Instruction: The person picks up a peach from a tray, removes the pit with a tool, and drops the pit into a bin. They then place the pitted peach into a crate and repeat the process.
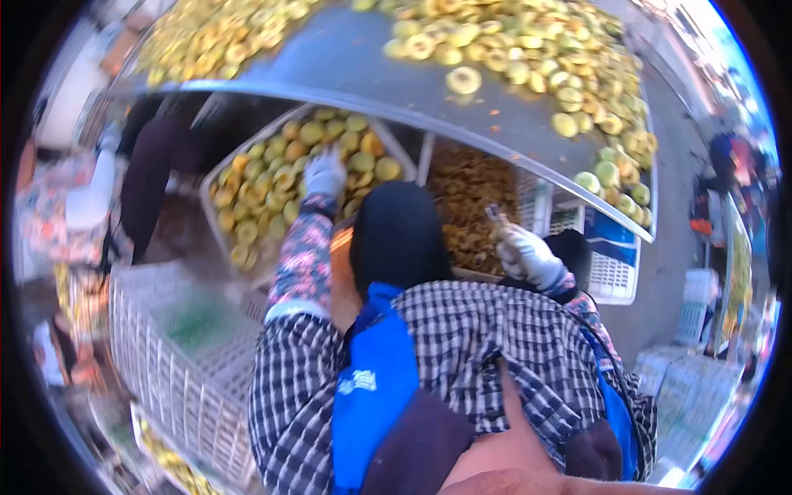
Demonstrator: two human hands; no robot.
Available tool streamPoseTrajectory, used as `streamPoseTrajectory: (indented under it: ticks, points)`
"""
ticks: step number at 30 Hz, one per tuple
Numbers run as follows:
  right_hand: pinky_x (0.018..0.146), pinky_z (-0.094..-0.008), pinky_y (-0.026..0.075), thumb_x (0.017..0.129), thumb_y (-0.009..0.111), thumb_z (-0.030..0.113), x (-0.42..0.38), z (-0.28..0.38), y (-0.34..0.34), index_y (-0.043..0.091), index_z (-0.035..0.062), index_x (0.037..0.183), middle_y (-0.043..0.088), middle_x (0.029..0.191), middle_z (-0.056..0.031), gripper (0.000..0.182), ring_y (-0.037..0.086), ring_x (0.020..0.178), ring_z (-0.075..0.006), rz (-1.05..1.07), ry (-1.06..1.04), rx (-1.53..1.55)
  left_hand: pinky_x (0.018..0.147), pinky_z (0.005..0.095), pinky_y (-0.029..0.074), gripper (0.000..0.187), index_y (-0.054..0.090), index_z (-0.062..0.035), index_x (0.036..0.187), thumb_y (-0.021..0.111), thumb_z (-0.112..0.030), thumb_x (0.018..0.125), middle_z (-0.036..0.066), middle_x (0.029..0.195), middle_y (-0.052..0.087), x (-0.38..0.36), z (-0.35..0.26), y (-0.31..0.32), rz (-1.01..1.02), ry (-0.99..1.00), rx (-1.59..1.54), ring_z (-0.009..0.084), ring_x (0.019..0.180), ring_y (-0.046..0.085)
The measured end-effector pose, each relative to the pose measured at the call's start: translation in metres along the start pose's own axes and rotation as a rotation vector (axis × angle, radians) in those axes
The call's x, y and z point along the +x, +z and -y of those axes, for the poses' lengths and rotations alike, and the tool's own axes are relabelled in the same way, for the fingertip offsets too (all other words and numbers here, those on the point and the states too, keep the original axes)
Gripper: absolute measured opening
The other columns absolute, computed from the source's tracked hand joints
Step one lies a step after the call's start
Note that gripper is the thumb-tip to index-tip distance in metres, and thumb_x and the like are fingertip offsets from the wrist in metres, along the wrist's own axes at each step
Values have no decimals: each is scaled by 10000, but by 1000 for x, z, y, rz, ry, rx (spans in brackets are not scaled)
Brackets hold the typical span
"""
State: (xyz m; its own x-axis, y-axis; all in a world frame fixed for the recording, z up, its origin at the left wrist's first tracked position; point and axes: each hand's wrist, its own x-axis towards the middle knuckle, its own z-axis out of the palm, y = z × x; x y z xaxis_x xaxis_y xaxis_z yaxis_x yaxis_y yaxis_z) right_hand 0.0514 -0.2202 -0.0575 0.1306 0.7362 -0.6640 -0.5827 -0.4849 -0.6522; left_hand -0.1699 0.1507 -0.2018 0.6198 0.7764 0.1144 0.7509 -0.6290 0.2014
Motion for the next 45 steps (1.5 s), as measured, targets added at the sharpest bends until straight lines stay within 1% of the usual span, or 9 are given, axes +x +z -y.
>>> streamPoseTrajectory:
  ticks: [7, 13, 23, 29, 33, 35, 39, 42, 45]
  points:
    - [399, -227, 350, 943, 533, 321, -7, 0, 0, 482, 103, 984, 462, 643, 24, 227, 413, 451, -71, -47, -27, -194, 993, 460, 388, 520, 514, -126, 1303, 551, -356, 838, 159, 1290, 541, 21, -21, -56, 261, -10, 151, 329, 1174, 520]
    - [475, -225, 397, 951, 511, 366, -24, -18, -18, 479, 86, 1048, 484, 695, 19, 298, 464, 533, -67, -41, -54, -445, 803, 315, 498, 247, 656, -11, 1028, 607, -199, 877, 158, 974, 681, 41, -185, -165, 243, 409, -768, 235, 904, 660]
    - [521, -231, 364, 945, 548, 312, -37, -31, -28, 499, 78, 1017, 458, 683, 34, 250, 443, 573, -66, -47, -286, -137, 906, 471, 460, 537, 490, -128, 1274, 625, -372, 815, 215, 1254, 502, 111, -446, -52, 182, 654, -306, 395, 1080, 552]
    - [475, -216, 338, 943, 554, 297, -58, -34, -48, 503, 117, 1030, 468, 664, 44, 206, 425, 521, -56, -51, -223, 159, 823, 436, 490, 289, 592, -95, 1032, 610, -262, 797, 216, 989, 620, 131, -450, -33, 293, 552, -334, 384, 949, 607]
    - [433, -227, 343, 948, 540, 288, -66, -14, -44, 502, 106, 1037, 481, 660, 35, 206, 437, 491, -64, -76, -373, 183, 832, 512, 506, 364, 523, -55, 1097, 598, -71, 741, 145, 1027, 613, 125, -397, -71, 865, -73, -1618, 314, 932, 624]
    - [453, -231, 374, 945, 534, 284, -72, 7, -43, 508, 82, 1043, 502, 682, 18, 226, 467, 514, -72, -183, -433, -14, 893, 593, 472, 456, 462, -35, 1198, 541, -42, 748, 171, 1118, 587, 109, -359, -97, 1092, 35, -2051, 348, 1029, 591]
    - [498, -264, 417, 947, 522, 228, -49, 44, -31, 490, 66, 1054, 548, 730, -26, 196, 518, 568, -109, -326, -856, -411, 1009, 565, 414, 470, 504, 10, 1221, 582, -227, 824, 198, 1242, 538, 37, -326, -159, 1088, -28, -2447, 383, 1179, 504]
    - [639, -440, 475, 908, 565, 250, -48, 73, -8, 479, 20, 1049, 604, 781, -250, 284, 611, 760, -404, -545, -1031, -806, 960, 548, 442, 507, 537, -21, 1149, 606, -428, 852, 184, 1186, 562, 12, -322, -165, 810, -204, -2408, 390, 1128, 524]
    - [617, -456, 479, 903, 575, 261, -35, 82, 12, 474, 29, 1017, 613, 750, -228, 277, 612, 720, -414, -670, -1074, -933, 888, 517, 474, 517, 560, -58, 1038, 598, -539, 851, 159, 1081, 596, 2, -322, -161, 617, -248, -2368, 361, 1051, 556]
